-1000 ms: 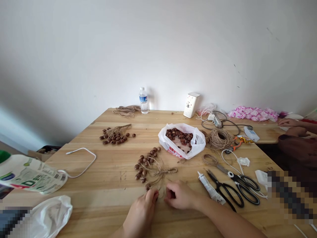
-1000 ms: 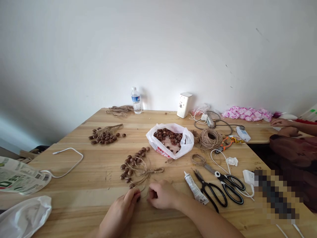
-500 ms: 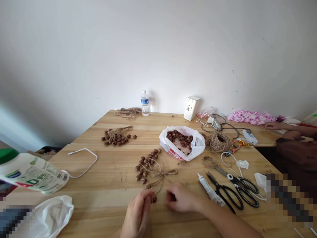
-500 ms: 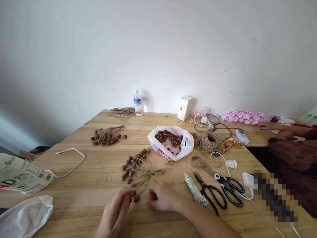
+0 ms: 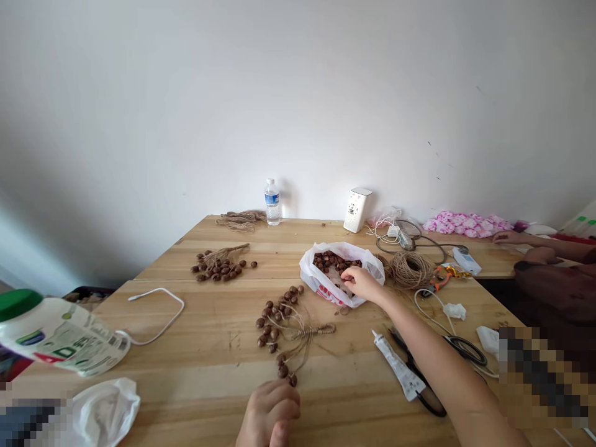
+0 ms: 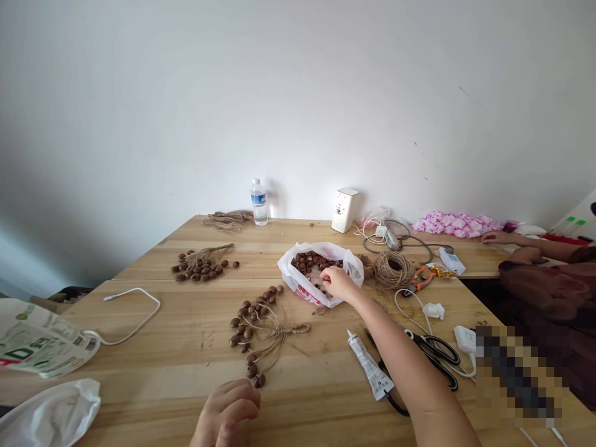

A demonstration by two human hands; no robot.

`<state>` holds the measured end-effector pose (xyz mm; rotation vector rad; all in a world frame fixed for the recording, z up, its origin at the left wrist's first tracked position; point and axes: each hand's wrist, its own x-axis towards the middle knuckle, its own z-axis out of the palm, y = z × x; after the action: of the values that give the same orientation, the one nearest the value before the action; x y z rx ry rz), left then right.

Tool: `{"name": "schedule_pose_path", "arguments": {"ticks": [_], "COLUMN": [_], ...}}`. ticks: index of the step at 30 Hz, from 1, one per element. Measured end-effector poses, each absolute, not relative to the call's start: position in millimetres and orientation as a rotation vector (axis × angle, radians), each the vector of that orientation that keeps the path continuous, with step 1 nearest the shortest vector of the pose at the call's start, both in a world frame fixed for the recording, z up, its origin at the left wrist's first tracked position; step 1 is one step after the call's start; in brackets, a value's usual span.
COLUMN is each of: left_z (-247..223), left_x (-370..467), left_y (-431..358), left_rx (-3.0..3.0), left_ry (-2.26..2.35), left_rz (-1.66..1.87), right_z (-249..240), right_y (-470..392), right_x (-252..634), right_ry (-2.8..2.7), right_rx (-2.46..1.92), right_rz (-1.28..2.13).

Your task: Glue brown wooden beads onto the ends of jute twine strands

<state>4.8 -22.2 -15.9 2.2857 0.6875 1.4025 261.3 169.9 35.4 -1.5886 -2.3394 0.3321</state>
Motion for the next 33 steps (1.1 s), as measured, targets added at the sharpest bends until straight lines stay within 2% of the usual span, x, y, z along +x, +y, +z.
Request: {"name": "schedule_pose_path", "arguments": {"ticks": [5,10,25,33], "left_z": [-17,-17,-19,-18], "left_x": [6,6,8,9], "left_y": [-21,-21,-22,-23], "left_rx": [2.304,2.301,2.285,2.200], "left_ry": [0.711,0.737,0.770,0.817], "left_rz": [1.374,1.370,1.330,1.294], "right_z": [7,0,12,-6], "right_y": [197,211,195,164], "right_x": [258,261,267,238], "right_ry": [-2.462,-2.522,-2.607,-2.528], "right_rx": [-1.747,-1.827,-1.580,-1.618], "right_rz": [0.158,0.096,0.223,0.328]}}
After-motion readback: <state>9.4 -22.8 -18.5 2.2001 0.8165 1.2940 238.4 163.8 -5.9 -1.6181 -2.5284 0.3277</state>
